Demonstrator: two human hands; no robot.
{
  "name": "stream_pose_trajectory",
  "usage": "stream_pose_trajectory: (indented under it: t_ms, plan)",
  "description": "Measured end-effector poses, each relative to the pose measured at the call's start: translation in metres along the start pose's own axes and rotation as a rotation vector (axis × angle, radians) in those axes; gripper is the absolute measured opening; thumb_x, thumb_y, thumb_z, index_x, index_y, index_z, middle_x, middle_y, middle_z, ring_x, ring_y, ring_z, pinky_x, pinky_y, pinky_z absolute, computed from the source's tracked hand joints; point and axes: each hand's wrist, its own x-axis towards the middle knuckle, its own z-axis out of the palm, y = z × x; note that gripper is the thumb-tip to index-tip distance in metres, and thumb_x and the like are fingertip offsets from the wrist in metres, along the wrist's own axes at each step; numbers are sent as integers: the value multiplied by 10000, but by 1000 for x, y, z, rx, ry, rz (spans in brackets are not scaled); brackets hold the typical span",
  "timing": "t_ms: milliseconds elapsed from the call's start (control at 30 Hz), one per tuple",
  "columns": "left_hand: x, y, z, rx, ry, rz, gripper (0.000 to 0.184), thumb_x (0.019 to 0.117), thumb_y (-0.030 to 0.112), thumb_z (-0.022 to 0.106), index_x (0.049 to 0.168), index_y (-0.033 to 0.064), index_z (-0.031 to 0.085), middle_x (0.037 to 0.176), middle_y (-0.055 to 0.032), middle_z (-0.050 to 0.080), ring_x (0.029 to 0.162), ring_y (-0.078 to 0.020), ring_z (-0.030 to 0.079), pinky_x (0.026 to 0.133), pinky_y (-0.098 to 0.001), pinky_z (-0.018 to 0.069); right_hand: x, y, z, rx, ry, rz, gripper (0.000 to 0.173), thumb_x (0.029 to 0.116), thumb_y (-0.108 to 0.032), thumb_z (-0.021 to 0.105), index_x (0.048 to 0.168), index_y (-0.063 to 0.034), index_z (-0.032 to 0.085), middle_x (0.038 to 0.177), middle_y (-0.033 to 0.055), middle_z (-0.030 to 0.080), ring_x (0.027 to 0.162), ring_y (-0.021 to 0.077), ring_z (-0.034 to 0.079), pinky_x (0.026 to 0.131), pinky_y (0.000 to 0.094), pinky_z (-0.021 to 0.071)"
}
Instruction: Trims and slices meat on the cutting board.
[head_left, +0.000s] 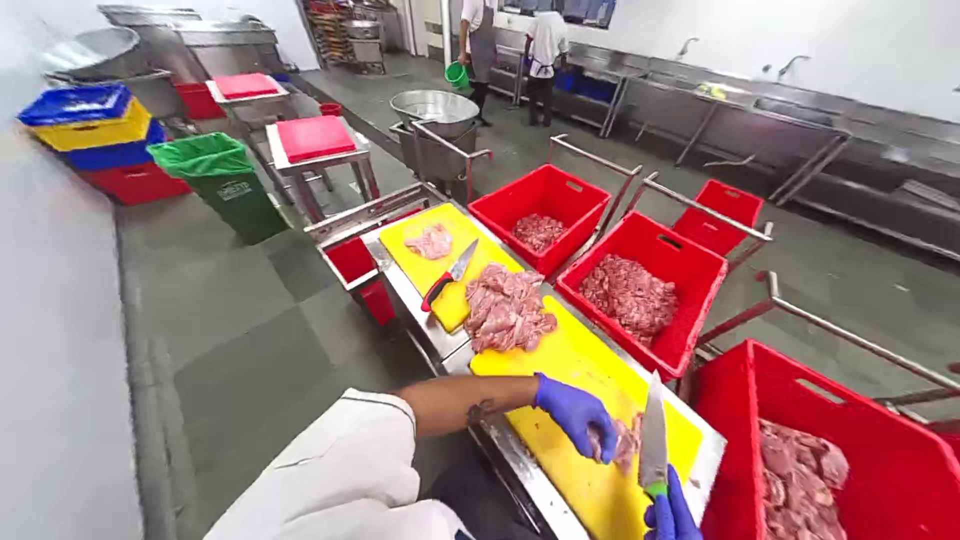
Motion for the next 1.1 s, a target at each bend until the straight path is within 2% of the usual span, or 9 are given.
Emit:
stream_pose_trajectory:
  t_ms: [133,267,333,433,467,567,800,967,1100]
  plan:
    - [32,44,-74,-339,369,265,334,873,31,673,1199,-39,648,1160,-136,687,1010,-183,663,880,-379,571,-13,-1,-10,30,72,20,528,1094,-269,393,1613,-185,352,822,104,665,537,183,595,480,396,540]
    - [86,-40,-100,-143,933,-261,486,937,238,750,1354,27,616,1301,-168,674,1149,-254,683,1004,-465,568,-25,-13,-21,48,124,22,517,1093,-248,398,1605,-184,367,852,91,668,561,168,593,500,377,541]
    - [100,-62,-63,-26,812,-276,402,975,223,692,1304,-2,636,1271,-170,686,1159,-251,683,1024,-451,559,-29,-12,-29,54,141,36,510,1104,-265,376,1611,-204,357,856,58,666,560,142,592,485,340,537]
    - [99,-62,-14,266,338,-2,273,961,88,649,1223,36,709,1225,-121,716,1137,-222,681,1016,-419,551,-21,0,-24,14,172,18,499,1109,-298,370,1601,-217,378,843,38,666,563,131,587,500,331,531]
    - [100,-65,-3,401,183,51,287,942,84,668,1222,86,729,1257,-98,711,1218,-234,646,1087,-448,502,-17,7,-23,-43,141,52,496,1108,-310,363,1597,-234,386,857,55,676,581,154,603,526,366,543]
    - [105,-70,7,724,-76,116,284,902,146,731,1182,180,753,1253,-65,711,1241,-301,618,1043,-548,490,-15,20,-16,-50,131,77,495,1103,-301,374,1595,-241,396,837,60,664,568,160,589,519,367,534]
    - [92,-64,4,909,-154,53,168,918,150,713,1081,119,737,1148,-112,695,1152,-347,624,939,-554,509,-26,32,-10,9,65,138,487,1105,-336,395,1591,-302,398,829,46,662,551,151,580,513,359,531]
    - [55,-73,3,821,-103,19,220,1022,134,580,1177,149,735,1205,-80,713,1208,-317,631,1007,-512,521,-52,30,1,-96,-7,112,488,1106,-337,367,1587,-264,412,832,43,667,621,149,609,587,373,546]
    - [31,-90,8,800,15,158,235,1003,86,577,1160,150,741,1201,-75,721,1206,-295,641,1007,-491,522,-70,29,19,-145,-58,74,490,1106,-344,369,1583,-248,424,859,63,690,675,163,634,662,402,559]
